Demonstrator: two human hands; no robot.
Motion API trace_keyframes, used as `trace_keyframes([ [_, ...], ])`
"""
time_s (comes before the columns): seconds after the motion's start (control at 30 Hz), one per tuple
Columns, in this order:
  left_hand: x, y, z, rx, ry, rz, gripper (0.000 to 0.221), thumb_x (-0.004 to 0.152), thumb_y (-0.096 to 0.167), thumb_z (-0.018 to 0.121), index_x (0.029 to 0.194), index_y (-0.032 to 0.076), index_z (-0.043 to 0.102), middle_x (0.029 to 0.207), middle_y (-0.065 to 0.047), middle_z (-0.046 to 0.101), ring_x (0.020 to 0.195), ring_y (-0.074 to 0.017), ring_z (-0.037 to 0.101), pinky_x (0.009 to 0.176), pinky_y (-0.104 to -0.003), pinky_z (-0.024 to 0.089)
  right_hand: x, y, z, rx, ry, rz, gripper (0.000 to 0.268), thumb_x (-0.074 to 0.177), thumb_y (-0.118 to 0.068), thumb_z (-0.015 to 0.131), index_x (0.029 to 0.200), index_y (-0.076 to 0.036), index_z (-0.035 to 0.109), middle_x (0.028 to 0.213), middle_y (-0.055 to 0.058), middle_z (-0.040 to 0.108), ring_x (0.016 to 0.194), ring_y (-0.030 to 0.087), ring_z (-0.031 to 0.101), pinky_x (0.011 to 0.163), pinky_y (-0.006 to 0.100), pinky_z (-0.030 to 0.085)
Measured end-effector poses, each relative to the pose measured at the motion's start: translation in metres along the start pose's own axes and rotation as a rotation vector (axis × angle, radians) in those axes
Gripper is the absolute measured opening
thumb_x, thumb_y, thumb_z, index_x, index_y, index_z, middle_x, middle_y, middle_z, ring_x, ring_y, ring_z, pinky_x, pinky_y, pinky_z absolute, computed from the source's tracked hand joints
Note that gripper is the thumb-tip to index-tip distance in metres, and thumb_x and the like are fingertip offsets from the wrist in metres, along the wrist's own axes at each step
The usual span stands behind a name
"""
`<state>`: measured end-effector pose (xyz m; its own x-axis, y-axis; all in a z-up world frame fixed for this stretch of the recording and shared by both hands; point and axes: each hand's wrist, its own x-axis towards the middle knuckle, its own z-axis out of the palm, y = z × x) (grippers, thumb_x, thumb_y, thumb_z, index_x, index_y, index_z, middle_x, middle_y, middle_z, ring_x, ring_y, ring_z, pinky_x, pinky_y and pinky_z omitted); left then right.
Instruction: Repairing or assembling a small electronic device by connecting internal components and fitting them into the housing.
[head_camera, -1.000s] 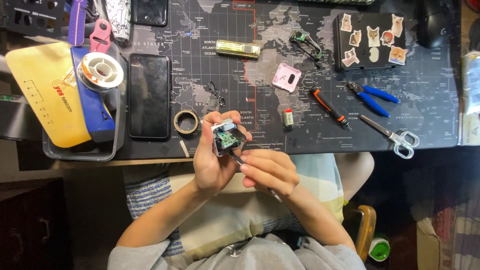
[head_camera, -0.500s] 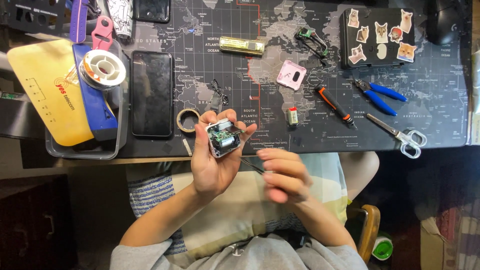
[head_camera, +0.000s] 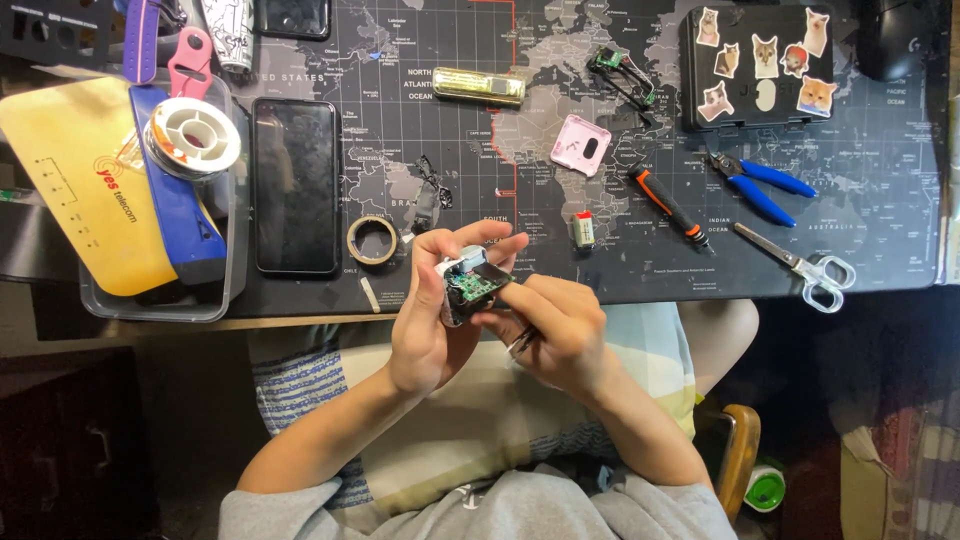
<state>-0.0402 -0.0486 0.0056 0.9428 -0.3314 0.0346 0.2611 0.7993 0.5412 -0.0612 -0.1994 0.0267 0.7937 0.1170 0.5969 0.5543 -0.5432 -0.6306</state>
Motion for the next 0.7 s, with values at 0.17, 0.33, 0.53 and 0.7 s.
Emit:
trace_keyframes([
  [0.17, 0.000, 0.001, 0.004, 0.014, -0.006, -0.025, 0.036, 0.118, 0.051, 0.037, 0.126, 0.016, 0.033, 0.162, -0.030, 0.044, 0.156, -0.0437, 0.049, 0.134, -0.056, 0.035, 0.008, 0.003, -0.006, -0.002, -0.012, -0.037, 0.009, 0.100, -0.011, 0.082, 0.099, -0.002, 0.082, 0.062, 0.006, 0.054, 0.047, 0.022, 0.055, 0.053, 0.029, 0.054],
  [0.33, -0.002, -0.001, 0.003, -0.009, 0.004, -0.032, 0.036, 0.118, 0.051, 0.038, 0.126, 0.017, 0.032, 0.162, -0.031, 0.045, 0.155, -0.0464, 0.050, 0.133, -0.056, 0.037, 0.003, 0.008, -0.001, -0.064, 0.012, -0.168, 0.010, 0.102, -0.009, 0.077, 0.099, 0.000, 0.081, 0.064, 0.008, 0.055, 0.047, 0.022, 0.051, 0.050, 0.030, 0.051],
  [0.53, -0.003, 0.003, 0.003, -0.031, 0.048, -0.054, 0.036, 0.119, 0.051, 0.036, 0.127, 0.016, 0.033, 0.161, -0.032, 0.048, 0.153, -0.0477, 0.052, 0.130, -0.057, 0.041, 0.002, 0.013, 0.005, -0.059, 0.056, -0.251, 0.014, 0.104, -0.007, 0.073, 0.105, 0.004, 0.082, 0.065, 0.009, 0.059, 0.045, 0.019, 0.050, 0.048, 0.029, 0.050],
  [0.7, 0.000, 0.002, -0.002, 0.010, 0.061, -0.056, 0.039, 0.116, 0.054, 0.041, 0.127, 0.018, 0.032, 0.162, -0.031, 0.049, 0.152, -0.0463, 0.054, 0.126, -0.058, 0.045, 0.002, 0.017, 0.004, 0.006, 0.072, -0.246, 0.018, 0.104, -0.011, 0.071, 0.105, 0.003, 0.082, 0.064, 0.006, 0.060, 0.046, 0.018, 0.052, 0.049, 0.030, 0.051],
])
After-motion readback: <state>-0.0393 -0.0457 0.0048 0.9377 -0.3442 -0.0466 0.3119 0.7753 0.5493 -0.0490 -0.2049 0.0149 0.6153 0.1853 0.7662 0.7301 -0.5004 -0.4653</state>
